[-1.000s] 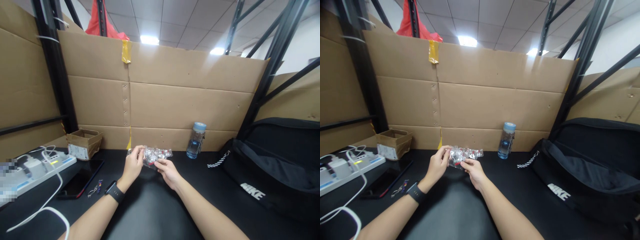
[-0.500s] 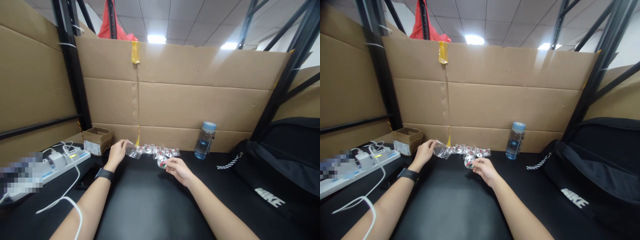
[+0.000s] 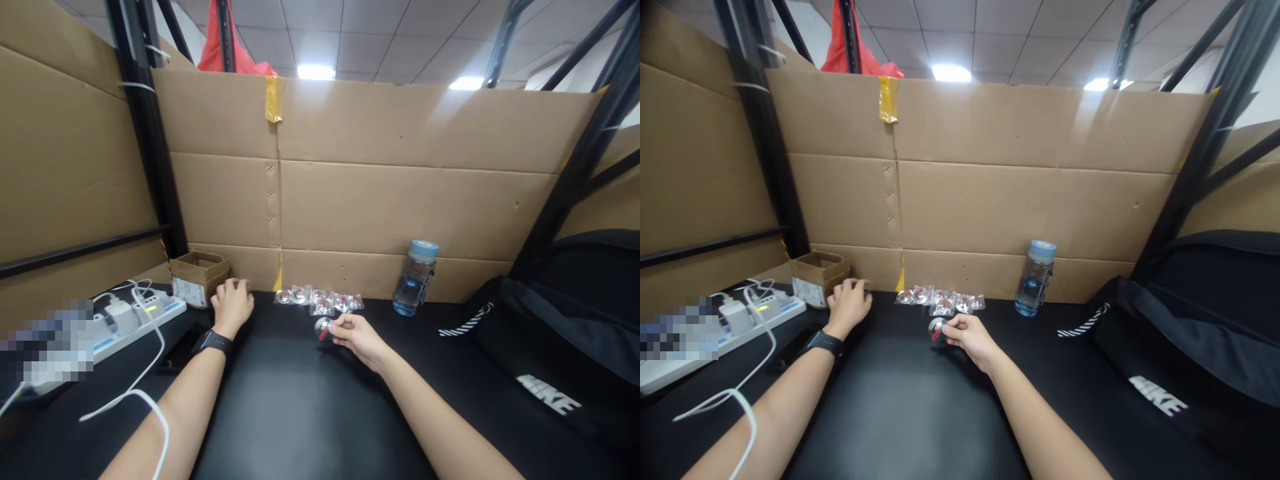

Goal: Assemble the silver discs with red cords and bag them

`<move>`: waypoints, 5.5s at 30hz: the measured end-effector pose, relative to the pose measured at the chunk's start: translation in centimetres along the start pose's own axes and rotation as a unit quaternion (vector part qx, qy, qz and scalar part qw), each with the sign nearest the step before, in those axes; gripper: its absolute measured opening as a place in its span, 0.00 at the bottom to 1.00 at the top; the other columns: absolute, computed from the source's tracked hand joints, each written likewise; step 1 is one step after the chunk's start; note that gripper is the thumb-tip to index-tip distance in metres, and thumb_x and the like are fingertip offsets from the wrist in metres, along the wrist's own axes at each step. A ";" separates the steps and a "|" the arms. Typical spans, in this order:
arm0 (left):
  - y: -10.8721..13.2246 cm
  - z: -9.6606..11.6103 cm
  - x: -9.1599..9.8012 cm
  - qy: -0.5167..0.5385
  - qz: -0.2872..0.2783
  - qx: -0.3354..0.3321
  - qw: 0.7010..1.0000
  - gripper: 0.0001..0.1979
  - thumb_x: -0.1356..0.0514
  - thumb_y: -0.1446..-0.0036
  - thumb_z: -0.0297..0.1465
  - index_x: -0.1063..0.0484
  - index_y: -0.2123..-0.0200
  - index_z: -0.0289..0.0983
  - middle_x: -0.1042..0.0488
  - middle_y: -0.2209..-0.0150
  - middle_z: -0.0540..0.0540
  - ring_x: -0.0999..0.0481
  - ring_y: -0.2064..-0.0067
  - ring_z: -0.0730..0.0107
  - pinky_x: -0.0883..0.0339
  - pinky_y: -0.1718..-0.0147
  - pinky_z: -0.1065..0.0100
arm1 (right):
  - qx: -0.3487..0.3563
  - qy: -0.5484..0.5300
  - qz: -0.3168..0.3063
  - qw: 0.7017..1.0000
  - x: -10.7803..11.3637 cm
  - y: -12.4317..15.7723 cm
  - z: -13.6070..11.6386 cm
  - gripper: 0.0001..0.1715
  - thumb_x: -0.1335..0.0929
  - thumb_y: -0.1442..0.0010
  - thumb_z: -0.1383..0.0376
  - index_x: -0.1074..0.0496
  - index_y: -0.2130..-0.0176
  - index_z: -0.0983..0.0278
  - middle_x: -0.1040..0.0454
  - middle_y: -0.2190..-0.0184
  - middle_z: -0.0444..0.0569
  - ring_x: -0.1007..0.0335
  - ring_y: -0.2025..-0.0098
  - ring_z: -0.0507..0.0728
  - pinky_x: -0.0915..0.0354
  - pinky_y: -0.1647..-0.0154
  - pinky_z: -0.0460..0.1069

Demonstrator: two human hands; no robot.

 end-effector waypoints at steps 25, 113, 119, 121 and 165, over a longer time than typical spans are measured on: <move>7.1 11.0 -1.4 0.355 -0.328 -0.252 0.838 0.13 0.42 0.39 0.34 0.26 0.52 0.39 0.22 0.68 0.49 0.24 0.66 0.69 0.35 0.65 0.71 | 0.157 0.231 0.094 0.956 2.1 -1.7 0.4 0.08 0.26 0.52 0.64 0.26 0.71 0.65 0.20 0.70 0.50 0.23 0.68 0.57 0.30 0.64 0.51; 6.6 12.4 -1.7 0.557 -0.363 -0.187 0.723 0.26 0.39 0.38 0.48 0.24 0.47 0.35 0.22 0.47 0.39 0.25 0.45 0.55 0.37 0.41 0.55 | 0.261 0.343 0.072 0.900 0.5 -0.8 -2.6 0.16 0.27 0.44 0.60 0.23 0.55 0.60 0.18 0.65 0.48 0.24 0.56 0.61 0.35 0.45 0.59; 7.8 12.3 -1.4 0.651 -0.449 -0.051 0.610 0.30 0.30 0.45 0.41 0.30 0.42 0.37 0.26 0.45 0.36 0.20 0.52 0.57 0.29 0.50 0.57 | 0.202 0.141 0.045 0.968 0.9 -1.1 -1.4 0.22 0.25 0.47 0.54 0.29 0.57 0.61 0.23 0.69 0.44 0.21 0.68 0.58 0.27 0.64 0.52; 7.9 12.2 -1.4 0.670 -0.455 -0.051 0.585 0.31 0.28 0.48 0.34 0.30 0.42 0.37 0.27 0.44 0.36 0.20 0.53 0.60 0.29 0.52 0.60 | 0.201 0.135 0.050 0.969 0.9 -1.1 -1.4 0.23 0.26 0.46 0.54 0.30 0.56 0.61 0.24 0.68 0.43 0.20 0.69 0.57 0.29 0.69 0.49; 7.7 13.0 0.2 0.668 -0.464 0.059 0.579 0.17 0.37 0.38 0.42 0.23 0.55 0.33 0.19 0.58 0.37 0.17 0.64 0.63 0.24 0.60 0.63 | 0.254 0.162 0.048 0.952 -0.1 0.1 -2.4 0.22 0.21 0.53 0.55 0.26 0.62 0.62 0.22 0.67 0.48 0.21 0.66 0.59 0.25 0.62 0.53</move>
Point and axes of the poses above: each hand's wrist, its own y-axis away from the middle knuckle, its own x-axis out of the back of the hand, z = x × y, the point moved 1 cm from there along -y, towards the middle knuckle
